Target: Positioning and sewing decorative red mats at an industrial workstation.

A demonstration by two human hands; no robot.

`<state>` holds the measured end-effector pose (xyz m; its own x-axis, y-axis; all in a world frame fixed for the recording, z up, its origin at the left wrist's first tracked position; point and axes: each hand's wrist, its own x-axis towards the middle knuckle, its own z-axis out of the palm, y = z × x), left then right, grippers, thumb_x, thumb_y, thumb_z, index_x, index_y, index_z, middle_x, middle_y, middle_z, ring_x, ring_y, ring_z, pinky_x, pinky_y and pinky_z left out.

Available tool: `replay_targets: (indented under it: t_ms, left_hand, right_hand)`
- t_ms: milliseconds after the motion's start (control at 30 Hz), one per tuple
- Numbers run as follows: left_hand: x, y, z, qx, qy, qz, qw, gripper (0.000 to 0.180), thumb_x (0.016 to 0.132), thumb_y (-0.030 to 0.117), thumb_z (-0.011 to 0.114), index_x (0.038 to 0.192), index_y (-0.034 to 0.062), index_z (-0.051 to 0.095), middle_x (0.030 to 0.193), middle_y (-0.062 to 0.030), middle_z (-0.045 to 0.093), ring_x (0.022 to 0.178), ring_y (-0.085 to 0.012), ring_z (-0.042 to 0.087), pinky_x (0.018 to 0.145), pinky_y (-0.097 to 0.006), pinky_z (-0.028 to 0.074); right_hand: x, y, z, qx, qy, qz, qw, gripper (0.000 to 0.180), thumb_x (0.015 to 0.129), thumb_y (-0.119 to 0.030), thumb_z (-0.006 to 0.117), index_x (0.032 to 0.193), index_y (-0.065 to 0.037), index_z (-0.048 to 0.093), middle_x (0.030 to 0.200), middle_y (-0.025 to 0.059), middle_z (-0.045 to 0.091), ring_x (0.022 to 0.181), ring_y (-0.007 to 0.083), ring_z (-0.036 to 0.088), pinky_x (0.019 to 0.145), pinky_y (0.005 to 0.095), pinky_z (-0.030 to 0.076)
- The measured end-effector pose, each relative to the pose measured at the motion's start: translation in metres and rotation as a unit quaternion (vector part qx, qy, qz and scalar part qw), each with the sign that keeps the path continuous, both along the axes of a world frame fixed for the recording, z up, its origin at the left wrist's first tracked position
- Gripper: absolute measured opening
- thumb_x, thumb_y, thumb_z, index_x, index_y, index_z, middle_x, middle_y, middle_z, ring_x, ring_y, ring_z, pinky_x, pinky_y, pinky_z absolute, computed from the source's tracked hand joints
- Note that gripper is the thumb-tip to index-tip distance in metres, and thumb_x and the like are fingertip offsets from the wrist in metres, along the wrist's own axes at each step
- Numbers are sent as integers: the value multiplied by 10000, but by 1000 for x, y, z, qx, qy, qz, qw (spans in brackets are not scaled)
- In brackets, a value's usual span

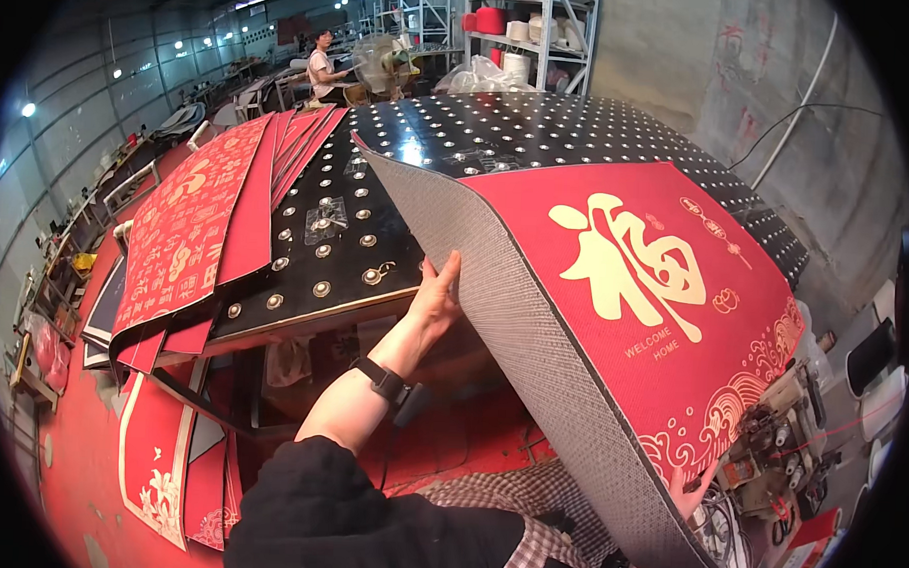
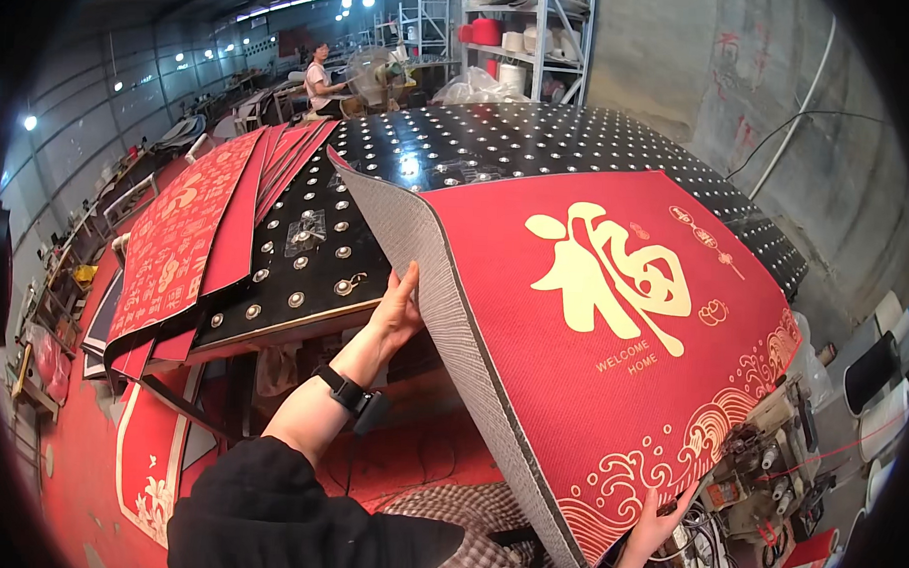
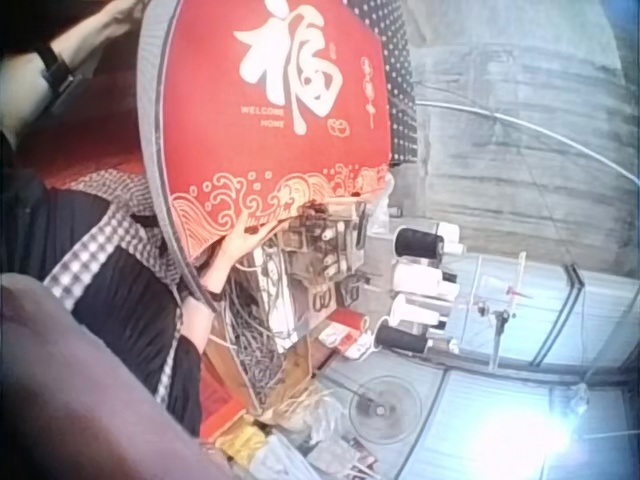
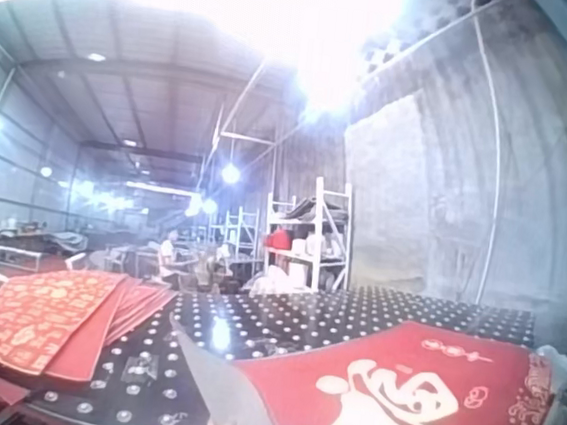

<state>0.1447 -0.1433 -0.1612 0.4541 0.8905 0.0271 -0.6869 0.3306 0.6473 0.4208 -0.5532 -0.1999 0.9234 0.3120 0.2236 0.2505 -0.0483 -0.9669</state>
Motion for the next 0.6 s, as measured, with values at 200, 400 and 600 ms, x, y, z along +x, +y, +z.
replay_targets:
  t_ms: [200,400,600]
  left_hand:
    - [1,-3,5,-1,9,8,1000,866,758,327,731,1376,250,129,1385,-57,279,1263,-295,314,928,-578,376]
    - [-1,-5,6,3,5,0,1000,850,774,329,715,1382,264,124,1390,-47,278,1261,-278,320,931,-573,373]
    - [-4,-4,4,0,2,-11,1000,833,781,334,708,1382,270,134,1383,-40,288,1257,-268,327,937,-554,370]
  right_hand:
    - [6,-3,-5,8,-9,3,1000,668,870,-47,555,1432,-99,198,1432,150,251,1229,258,375,996,390,358]
    - [6,-6,-6,-4,-28,12,1000,666,871,-55,557,1431,-99,200,1434,152,249,1239,262,366,997,396,358]
    - [-5,-2,3,-20,-27,-6,999,633,892,-87,542,1428,-100,207,1428,157,255,1248,265,358,990,406,370]
